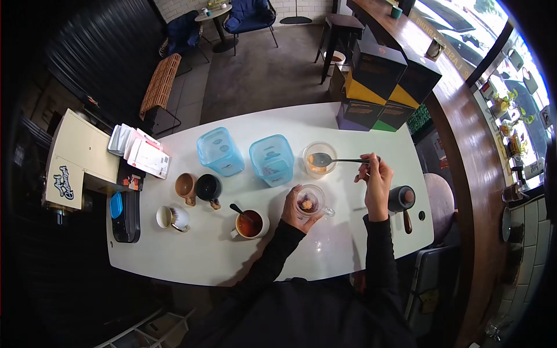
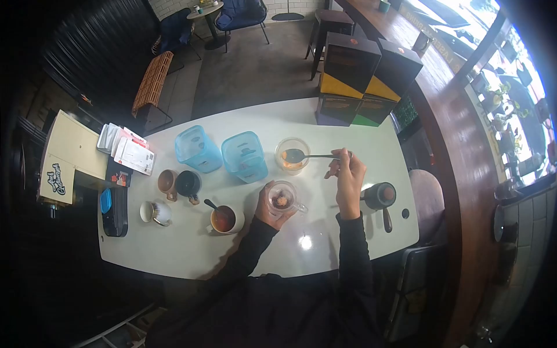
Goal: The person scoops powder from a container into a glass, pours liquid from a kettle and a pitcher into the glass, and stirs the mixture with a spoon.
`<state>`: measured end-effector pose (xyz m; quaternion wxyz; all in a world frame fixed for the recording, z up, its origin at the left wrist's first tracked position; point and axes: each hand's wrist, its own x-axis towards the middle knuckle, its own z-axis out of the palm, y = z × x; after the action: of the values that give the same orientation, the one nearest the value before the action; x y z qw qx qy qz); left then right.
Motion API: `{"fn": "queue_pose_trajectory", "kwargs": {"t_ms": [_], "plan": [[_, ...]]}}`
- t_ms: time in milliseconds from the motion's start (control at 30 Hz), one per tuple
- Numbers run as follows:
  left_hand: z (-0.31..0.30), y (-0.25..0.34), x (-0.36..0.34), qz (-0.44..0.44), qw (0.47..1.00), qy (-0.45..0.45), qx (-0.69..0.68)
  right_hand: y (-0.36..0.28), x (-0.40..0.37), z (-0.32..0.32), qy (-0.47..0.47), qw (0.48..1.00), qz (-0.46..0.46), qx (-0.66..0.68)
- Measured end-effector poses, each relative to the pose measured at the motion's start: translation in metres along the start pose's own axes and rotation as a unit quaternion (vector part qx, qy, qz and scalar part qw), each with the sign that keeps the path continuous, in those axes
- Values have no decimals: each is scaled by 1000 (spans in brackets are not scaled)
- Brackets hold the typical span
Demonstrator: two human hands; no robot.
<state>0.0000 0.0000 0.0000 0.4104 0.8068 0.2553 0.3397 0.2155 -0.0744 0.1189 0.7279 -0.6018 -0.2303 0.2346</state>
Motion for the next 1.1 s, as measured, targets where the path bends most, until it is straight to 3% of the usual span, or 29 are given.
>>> {"fn": "queue_pose_trajectory", "kwargs": {"t_ms": [367, 633, 933, 1100], "plan": [[7, -9, -1, -9, 999, 6, -40, -38, -28, -20, 19, 995, -38, 85], [6, -9, 2, 13, 999, 15, -39, -62, -65, -22, 14, 997, -75, 19], [4, -1, 4, 1, 999, 11, -53, -49, -85, -17, -97, 983, -112, -108], [3, -3, 5, 10, 999, 10, -40, -54, -85, -14, -103, 981, -131, -95]]}}
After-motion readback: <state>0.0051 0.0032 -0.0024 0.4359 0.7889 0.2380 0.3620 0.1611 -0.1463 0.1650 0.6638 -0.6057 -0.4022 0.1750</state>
